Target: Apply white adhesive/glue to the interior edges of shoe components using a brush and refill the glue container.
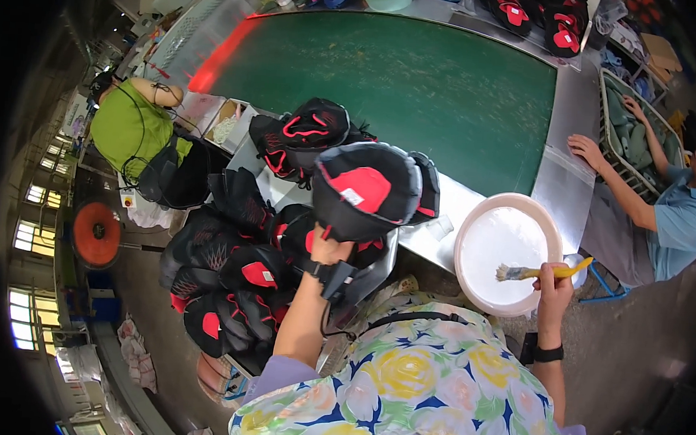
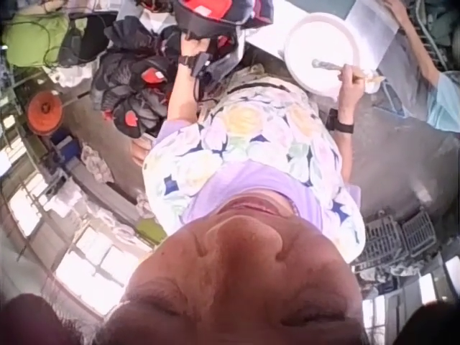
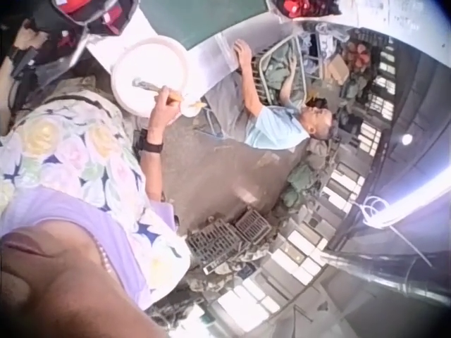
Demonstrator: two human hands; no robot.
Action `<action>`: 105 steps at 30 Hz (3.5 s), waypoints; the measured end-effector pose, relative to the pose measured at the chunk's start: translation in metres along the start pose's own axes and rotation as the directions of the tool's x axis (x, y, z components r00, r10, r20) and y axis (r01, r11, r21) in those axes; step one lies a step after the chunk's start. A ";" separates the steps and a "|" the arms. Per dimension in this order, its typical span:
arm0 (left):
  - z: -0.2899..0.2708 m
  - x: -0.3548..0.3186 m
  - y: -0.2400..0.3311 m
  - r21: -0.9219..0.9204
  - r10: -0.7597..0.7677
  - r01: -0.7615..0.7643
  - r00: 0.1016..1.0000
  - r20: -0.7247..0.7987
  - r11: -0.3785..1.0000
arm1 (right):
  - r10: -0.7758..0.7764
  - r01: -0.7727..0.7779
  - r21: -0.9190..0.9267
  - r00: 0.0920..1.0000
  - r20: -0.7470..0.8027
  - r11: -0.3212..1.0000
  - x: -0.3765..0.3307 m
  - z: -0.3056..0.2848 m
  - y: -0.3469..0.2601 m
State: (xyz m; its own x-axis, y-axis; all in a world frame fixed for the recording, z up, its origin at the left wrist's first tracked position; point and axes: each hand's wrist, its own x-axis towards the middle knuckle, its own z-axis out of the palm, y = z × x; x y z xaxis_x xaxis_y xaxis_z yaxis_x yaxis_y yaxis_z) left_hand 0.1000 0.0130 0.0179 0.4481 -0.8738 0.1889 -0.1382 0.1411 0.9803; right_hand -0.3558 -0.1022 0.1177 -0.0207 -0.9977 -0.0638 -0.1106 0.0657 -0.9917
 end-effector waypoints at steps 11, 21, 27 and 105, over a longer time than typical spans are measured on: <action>-0.036 -0.014 0.044 0.713 0.136 -0.078 0.990 -0.025 0.697 | 0.053 -0.054 -0.020 0.998 -0.044 0.998 -0.008 0.000 0.020; -0.030 0.066 0.061 -0.414 -0.182 0.152 0.983 -0.034 0.897 | 0.087 -0.087 -0.048 0.996 -0.010 0.995 -0.018 0.025 0.004; 0.034 0.097 0.124 -0.581 -0.143 0.119 0.990 0.005 0.805 | 0.091 -0.096 -0.054 0.991 -0.098 0.994 -0.030 0.003 0.011; 0.106 0.113 -0.099 0.235 -0.660 0.751 0.656 -0.365 0.617 | 0.152 -0.166 -0.219 0.985 -0.076 0.962 -0.021 -0.030 0.028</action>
State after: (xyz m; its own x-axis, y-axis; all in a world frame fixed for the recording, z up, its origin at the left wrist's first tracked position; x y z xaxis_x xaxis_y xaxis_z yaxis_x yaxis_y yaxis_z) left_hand 0.0704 -0.1487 -0.0641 0.7080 -0.4967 -0.5021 0.0435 -0.6789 0.7329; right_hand -0.3881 -0.0790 0.0943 -0.1132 -0.9721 -0.2055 -0.3205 0.2315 -0.9185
